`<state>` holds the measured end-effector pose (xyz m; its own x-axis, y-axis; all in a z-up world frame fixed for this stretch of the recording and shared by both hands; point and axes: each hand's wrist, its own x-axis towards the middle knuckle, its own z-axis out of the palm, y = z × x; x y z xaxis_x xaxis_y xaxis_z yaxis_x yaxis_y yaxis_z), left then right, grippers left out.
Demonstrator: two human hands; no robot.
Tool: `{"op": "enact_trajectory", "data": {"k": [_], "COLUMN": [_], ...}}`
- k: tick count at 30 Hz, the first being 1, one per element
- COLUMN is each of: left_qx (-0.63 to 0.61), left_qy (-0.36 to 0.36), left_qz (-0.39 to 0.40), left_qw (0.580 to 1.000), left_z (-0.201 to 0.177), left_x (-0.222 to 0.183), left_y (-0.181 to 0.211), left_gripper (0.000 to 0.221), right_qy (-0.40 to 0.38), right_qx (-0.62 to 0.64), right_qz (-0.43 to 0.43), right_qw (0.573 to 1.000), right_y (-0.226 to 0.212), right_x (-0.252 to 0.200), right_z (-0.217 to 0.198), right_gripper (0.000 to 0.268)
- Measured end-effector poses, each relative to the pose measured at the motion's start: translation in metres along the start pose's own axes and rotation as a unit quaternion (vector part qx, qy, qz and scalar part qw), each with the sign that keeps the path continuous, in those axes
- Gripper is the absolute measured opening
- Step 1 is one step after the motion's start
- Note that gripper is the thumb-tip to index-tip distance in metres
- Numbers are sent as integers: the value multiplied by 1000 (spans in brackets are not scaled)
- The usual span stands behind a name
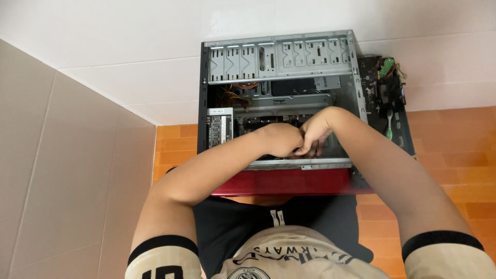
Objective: Installing a motherboard into a computer case and securing it with screws using a screwdriver.
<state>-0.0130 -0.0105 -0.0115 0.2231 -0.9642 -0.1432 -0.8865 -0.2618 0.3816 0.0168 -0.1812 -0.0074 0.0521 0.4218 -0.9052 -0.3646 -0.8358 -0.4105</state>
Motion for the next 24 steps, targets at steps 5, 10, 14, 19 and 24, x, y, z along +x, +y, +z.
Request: {"op": "enact_trajectory", "data": {"k": [5, 10, 14, 19, 24], "left_qx": [8, -4, -22, 37, -3], "left_qy": [6, 2, -8, -82, -29], "left_qz": [-20, -32, -56, -58, -45], "left_qw": [1000, 999, 998, 994, 999], "left_z": [-3, -24, -30, -23, -28], "left_x": [1, -4, -3, 3, -3], "left_y": [-1, 7, 6, -5, -4], "left_gripper": [23, 35, 39, 57, 52], "right_qy": [53, 222, 469, 643, 663], "right_qx": [-68, -278, -126, 58, 106], "right_qz": [6, -14, -262, -385, -310], "right_qw": [996, 934, 834, 659, 673], "right_y": [-31, -27, 29, 171, 244], "right_x": [-42, -102, -141, -96, -48], "right_z": [17, 38, 71, 77, 108], "right_gripper": [84, 96, 44, 29, 31]}}
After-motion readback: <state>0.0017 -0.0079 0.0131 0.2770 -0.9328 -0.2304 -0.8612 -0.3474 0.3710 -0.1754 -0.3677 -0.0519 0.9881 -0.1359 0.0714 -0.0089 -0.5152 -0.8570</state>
